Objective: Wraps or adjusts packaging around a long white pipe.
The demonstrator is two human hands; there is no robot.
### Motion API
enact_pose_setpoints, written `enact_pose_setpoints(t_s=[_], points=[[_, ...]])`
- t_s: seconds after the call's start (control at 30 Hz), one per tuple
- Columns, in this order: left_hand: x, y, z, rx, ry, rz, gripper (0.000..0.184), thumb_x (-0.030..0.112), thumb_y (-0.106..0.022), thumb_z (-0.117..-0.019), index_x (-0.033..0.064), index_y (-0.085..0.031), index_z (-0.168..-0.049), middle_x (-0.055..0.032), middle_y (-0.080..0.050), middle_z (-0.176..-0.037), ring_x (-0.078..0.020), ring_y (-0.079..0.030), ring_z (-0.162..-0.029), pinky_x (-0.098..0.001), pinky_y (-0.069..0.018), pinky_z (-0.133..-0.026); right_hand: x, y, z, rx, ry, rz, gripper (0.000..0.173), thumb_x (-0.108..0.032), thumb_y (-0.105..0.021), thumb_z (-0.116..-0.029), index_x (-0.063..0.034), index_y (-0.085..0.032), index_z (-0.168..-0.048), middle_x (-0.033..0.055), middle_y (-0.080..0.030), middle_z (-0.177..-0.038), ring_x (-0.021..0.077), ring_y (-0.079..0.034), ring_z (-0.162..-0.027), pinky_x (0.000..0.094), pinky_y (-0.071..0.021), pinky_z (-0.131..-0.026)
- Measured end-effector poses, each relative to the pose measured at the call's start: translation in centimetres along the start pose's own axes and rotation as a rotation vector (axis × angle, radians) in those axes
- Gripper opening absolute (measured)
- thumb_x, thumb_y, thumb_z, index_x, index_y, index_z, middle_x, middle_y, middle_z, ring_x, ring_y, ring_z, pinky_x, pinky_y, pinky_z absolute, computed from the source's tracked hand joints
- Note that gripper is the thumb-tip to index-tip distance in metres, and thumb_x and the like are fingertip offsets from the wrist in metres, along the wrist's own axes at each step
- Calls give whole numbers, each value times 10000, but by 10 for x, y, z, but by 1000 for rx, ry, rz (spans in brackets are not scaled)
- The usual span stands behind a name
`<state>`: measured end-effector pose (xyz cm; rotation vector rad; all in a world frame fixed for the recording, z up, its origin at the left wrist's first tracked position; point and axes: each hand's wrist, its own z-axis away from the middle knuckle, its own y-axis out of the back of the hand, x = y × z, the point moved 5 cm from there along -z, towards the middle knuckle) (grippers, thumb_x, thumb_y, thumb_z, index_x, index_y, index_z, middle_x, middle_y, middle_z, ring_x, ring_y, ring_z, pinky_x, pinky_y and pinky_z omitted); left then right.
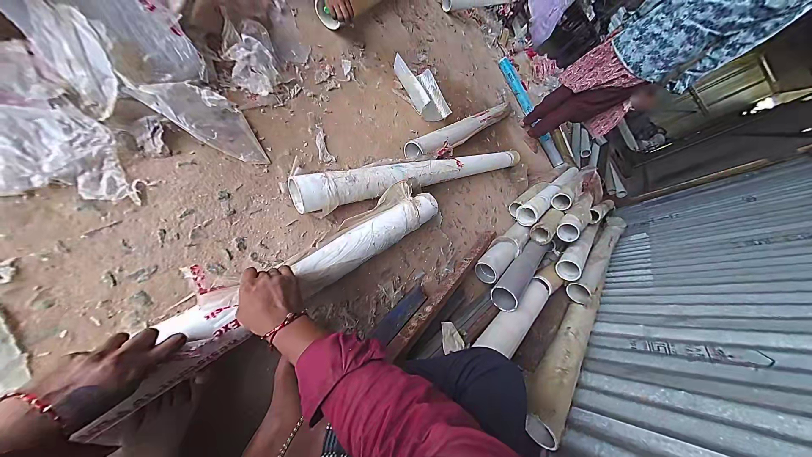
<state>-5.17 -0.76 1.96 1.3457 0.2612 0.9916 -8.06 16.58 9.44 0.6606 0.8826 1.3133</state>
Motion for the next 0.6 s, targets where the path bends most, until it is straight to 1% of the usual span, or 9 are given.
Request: enact_pose_setpoints(t_s=[0.07, 0.13, 0.23, 0.3, 0.4, 0.43, 0.47, 0.5, 0.6], points=[[-18, -9, 3, 61, -8, 3, 243, -91, -654, -922, -4, -714, -1140, -329, -664, -987, -560, -683, -904, -632, -547, -612, -4, 11, -1, -107, -31, -33, 393, -109, -509, -1038, 9, -563, -1410, 185, -728, -1190, 281, -669, -1183, 437, -449, -1074], [-24, -7, 5, 48, 1, 12, 271, -110, -647, -914, 1, -723, -1148, -332, -670, -1006, -562, -674, -959, -651, -546, -695, -5, 21, -2, -172, -44, -85, 360, -110, -515, -1040, 27, -602, -1362, 203, -701, -1247, 305, -653, -1213, 483, -486, -1034], [-26, -4, 7, 305, -216, -1, 163, -76, -642, -830, -15, -748, -937, -286, -682, -893, -548, -666, -970, -640, -523, -835, -4, 28, -5, -206, -55, -107, 326, -132, -525, -1043, 32, -650, -1297, 200, -688, -1281, 319, -645, -1225, 517, -511, -989], [-19, 5, 11, 403, -287, 47, 166, -22, -591, -844, -9, -732, -930, -336, -665, -1203, -575, -632, -1135, -672, -507, -927, -5, 26, -7, -206, -48, -89, 333, -119, -516, -1046, 42, -635, -1313, 213, -680, -1296, 330, -643, -1234, 520, -504, -1000], [22, 38, 22, 106, 47, 241, 299, -86, -533, -984, -119, -615, -1270, -365, -551, -1413, -592, -598, -1214, -708, -492, -949, -11, 9, -5, -163, -20, -24, 352, -53, -485, -1047, 68, -565, -1368, 244, -683, -1256, 341, -654, -1208, 497, -489, -1025], [52, 46, 25, 1, 279, 271, 374, -19, -458, -1045, -126, -519, -1398, -370, -538, -1424, -576, -560, -1278, -680, -434, -1055, -11, 0, -3, -123, -20, -8, 366, -48, -468, -1054, 70, -538, -1394, 249, -683, -1254, 342, -655, -1212, 486, -482, -1042], [90, 51, 25, -153, 588, 331, 444, 65, -348, -1107, -88, -394, -1521, -321, -434, -1549, -485, -420, -1448, -576, -276, -1209, -11, -10, -1, -63, -18, -13, 381, -45, -457, -1056, 67, -533, -1413, 254, -684, -1256, 350, -655, -1212, 482, -474, -1056], [117, 53, 26, -250, 738, 362, 479, 122, -291, -1128, -90, -324, -1557, -315, -369, -1595, -441, -342, -1507, -523, -201, -1244, -10, -20, 3, 23, -9, -31, 377, -38, -466, -1049, 62, -553, -1402, 253, -689, -1247, 358, -657, -1201, 480, -468, -1062], [149, 55, 34, -435, 761, 294, 497, 151, -281, -1130, -127, -317, -1540, -343, -351, -1590, -413, -342, -1511, -467, -234, -1230, -7, -44, 27, 486, 107, -108, 290, -12, -572, -955, 37, -721, -1200, 206, -753, -1142, 364, -712, -1111, 485, -507, -1025]])
